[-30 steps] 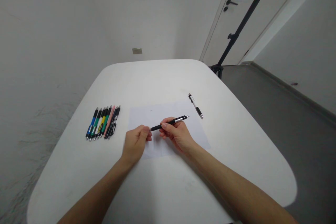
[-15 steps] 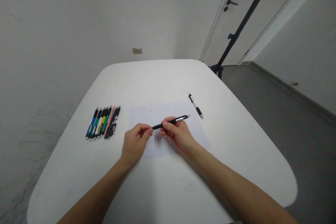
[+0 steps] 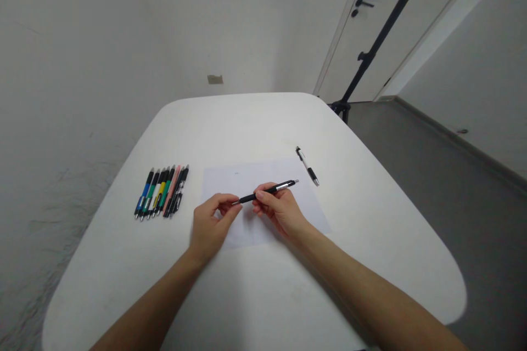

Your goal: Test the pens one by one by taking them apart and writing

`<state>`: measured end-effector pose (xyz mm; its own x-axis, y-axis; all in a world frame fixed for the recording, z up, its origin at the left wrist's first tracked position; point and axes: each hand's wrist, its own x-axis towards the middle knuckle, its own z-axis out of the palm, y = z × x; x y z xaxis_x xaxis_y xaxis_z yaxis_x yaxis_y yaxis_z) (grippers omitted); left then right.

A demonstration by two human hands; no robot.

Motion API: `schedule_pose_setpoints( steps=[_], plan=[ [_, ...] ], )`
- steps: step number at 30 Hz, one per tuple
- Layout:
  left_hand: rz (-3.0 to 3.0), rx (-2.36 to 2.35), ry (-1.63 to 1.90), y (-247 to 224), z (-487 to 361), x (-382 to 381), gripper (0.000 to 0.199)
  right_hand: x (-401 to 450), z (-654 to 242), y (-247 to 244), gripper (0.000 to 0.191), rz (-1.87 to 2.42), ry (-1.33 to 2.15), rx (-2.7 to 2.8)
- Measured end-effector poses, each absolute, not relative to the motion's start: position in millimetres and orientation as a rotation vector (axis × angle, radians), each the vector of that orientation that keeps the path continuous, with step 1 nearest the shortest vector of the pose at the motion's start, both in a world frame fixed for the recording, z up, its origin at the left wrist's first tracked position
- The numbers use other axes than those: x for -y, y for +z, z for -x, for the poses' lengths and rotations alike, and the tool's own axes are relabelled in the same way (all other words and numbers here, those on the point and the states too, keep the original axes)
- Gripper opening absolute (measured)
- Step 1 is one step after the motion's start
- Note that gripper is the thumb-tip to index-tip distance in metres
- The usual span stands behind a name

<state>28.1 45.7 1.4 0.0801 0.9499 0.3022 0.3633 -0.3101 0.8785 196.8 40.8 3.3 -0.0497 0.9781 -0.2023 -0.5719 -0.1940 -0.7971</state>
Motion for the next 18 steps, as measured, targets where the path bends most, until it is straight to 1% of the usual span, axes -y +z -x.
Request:
schedule_pose_setpoints(
  steps=[2, 4, 7, 9, 13, 17, 18],
  plan=[
    [-1.758, -1.33, 1.214, 4.2, -28.3, -45.7, 0.012, -40.7, -196.8, 3.3, 0.03, 0.891, 1.58, 0.624],
    [-1.766, -1.34, 1.167, 6.2, -28.3, -45.7, 0.016, -40.6, -196.9, 3.6, 0.029, 0.893, 1.583, 0.621],
    [-1.753, -1.314, 1.085, 7.2, -28.7, -45.8, 0.033, -40.6, -196.9, 4.0, 0.029, 0.892, 1.583, 0.626],
    [-1.733, -1.288, 1.061, 6.9, -29.2, -46.2, 0.039, -40.5, -197.0, 4.3, 0.029, 0.891, 1.58, 0.627],
    [-1.711, -1.276, 1.058, 4.8, -29.1, -47.6, 0.036, -40.3, -197.2, 5.0, 0.03, 0.896, 1.575, 0.62],
    [-1.676, -1.252, 1.109, 1.8, -28.2, -47.8, 0.022, -40.3, -197.2, 4.9, 0.031, 0.894, 1.58, 0.617],
    [-1.677, -1.239, 1.122, 1.1, -28.1, -47.6, 0.025, -40.3, -197.2, 4.7, 0.031, 0.892, 1.58, 0.616]
  ],
)
